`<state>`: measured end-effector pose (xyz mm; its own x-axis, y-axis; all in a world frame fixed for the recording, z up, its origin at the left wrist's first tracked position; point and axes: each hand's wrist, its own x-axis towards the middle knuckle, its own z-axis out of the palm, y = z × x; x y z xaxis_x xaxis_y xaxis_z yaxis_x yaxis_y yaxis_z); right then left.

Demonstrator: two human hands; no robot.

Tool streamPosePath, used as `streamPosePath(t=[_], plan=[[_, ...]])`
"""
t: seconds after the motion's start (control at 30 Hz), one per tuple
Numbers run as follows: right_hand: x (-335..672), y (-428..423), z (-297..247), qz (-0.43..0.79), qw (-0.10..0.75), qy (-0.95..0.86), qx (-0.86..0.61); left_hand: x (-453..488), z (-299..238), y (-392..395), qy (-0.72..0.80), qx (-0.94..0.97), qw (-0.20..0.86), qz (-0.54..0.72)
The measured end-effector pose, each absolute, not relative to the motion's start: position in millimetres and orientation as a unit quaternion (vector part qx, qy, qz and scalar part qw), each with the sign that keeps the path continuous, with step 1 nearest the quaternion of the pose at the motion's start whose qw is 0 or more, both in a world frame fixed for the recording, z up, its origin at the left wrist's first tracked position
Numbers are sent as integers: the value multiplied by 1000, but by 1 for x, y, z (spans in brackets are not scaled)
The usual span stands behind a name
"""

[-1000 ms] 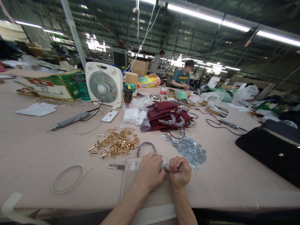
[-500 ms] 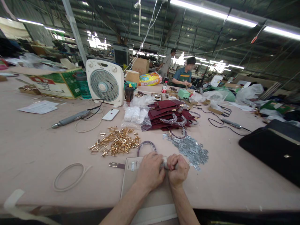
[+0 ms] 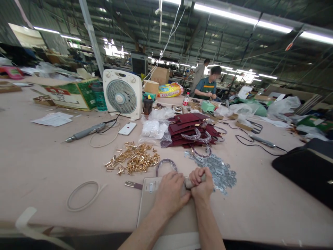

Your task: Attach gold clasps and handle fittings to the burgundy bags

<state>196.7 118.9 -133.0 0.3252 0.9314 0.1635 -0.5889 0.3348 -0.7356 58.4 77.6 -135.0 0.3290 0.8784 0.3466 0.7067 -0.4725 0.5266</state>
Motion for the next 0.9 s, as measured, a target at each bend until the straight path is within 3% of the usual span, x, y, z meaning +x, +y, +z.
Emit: streamPosePath(t=[0.17,0.63,0.9], plan=[[201,120,-132,481,798,-263,-249,59,-140,78,494,799,139,315],[191,147,-132,543,638,-368,-404,66,-131,78,519,794,114,296],[196,119,-128,483,705,-400,-332,65,-130,77,509,800,114,297]])
